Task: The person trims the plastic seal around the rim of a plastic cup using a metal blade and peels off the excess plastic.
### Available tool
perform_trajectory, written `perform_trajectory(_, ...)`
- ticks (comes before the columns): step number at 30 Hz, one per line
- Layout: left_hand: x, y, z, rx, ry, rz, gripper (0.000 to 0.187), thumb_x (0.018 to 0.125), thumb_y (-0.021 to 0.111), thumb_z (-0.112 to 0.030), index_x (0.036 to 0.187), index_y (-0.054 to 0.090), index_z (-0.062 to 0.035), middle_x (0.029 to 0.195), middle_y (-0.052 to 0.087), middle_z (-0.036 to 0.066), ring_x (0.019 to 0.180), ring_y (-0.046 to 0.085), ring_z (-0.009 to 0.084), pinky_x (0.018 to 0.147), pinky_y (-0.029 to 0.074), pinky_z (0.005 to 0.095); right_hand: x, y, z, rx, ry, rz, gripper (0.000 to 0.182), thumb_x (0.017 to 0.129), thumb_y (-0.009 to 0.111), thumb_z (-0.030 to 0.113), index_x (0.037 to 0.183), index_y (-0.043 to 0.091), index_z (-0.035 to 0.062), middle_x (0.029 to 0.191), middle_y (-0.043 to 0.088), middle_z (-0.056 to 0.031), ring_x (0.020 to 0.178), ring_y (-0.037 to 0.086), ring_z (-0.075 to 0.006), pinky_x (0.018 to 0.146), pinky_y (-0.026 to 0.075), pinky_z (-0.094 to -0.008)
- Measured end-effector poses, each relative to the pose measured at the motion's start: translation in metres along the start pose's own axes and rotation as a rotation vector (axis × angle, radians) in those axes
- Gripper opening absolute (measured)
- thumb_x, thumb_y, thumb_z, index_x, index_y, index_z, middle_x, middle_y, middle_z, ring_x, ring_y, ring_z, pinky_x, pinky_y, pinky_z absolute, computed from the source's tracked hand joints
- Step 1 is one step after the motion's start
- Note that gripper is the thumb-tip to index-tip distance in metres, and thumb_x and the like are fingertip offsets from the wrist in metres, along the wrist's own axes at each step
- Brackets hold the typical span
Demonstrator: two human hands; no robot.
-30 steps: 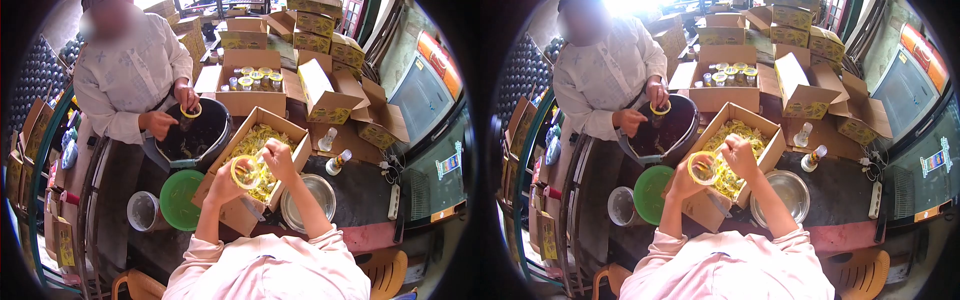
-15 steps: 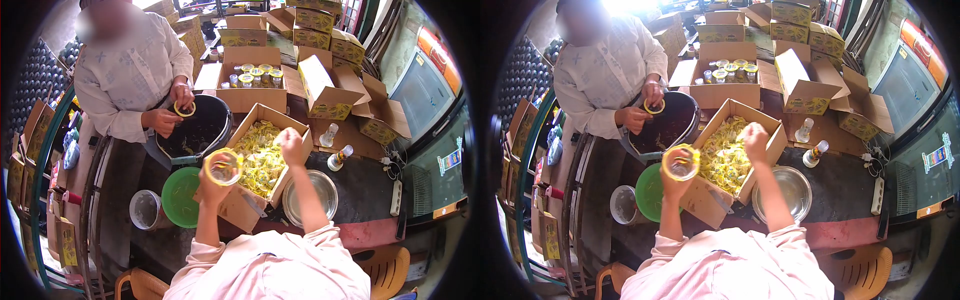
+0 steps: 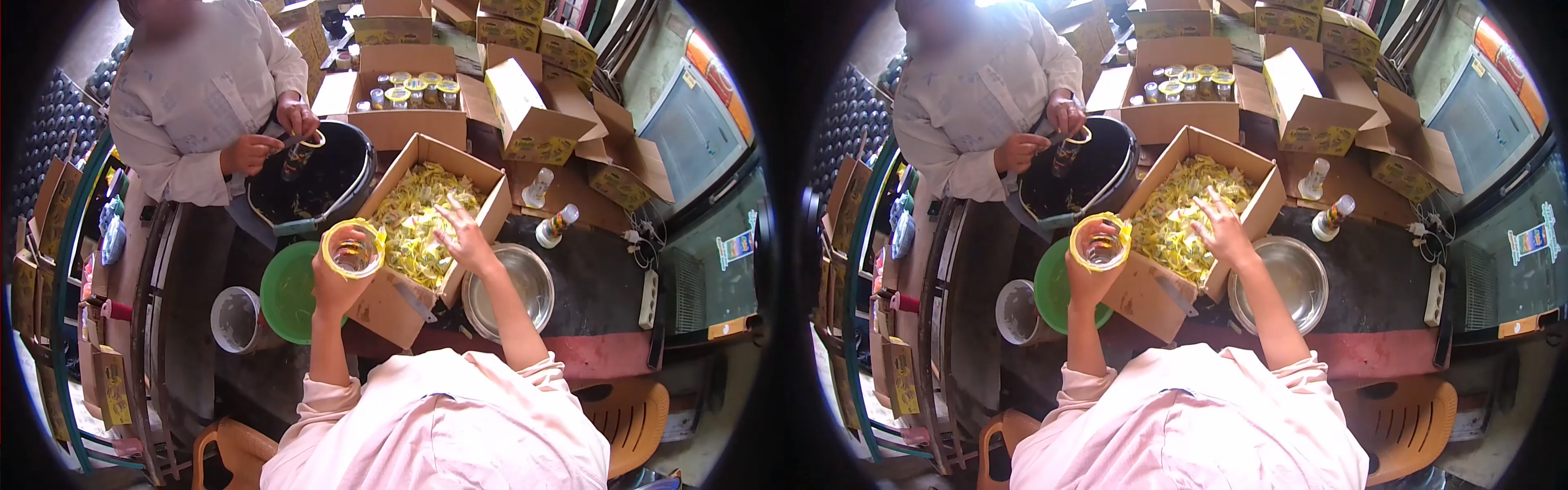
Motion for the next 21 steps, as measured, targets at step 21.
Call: perform_trajectory(21,-0.048,-0.026,-0.023,0.083,-0.052,0.068,0.055,0.059,0.078,-0.006,0.107,0.052,-0.0043,0.093,0.061,0.005,0.081,0.061,0.0147,0.073,0.05,0.027,-0.095,0.011,0.034,0.261,0.445,-0.019,0.031,0.074,0.07,0.029,0.082,0.054,0.003,0.07,0.061,-0.0089,0.064,0.061,-0.021,0.061,0.049,-0.0324)
Point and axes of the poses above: each hand's wrist, its own x-axis towards the middle knuckle, its own y-axis out of the palm, z = x × y, the point moved 1 cm from there along x, towards the middle knuckle
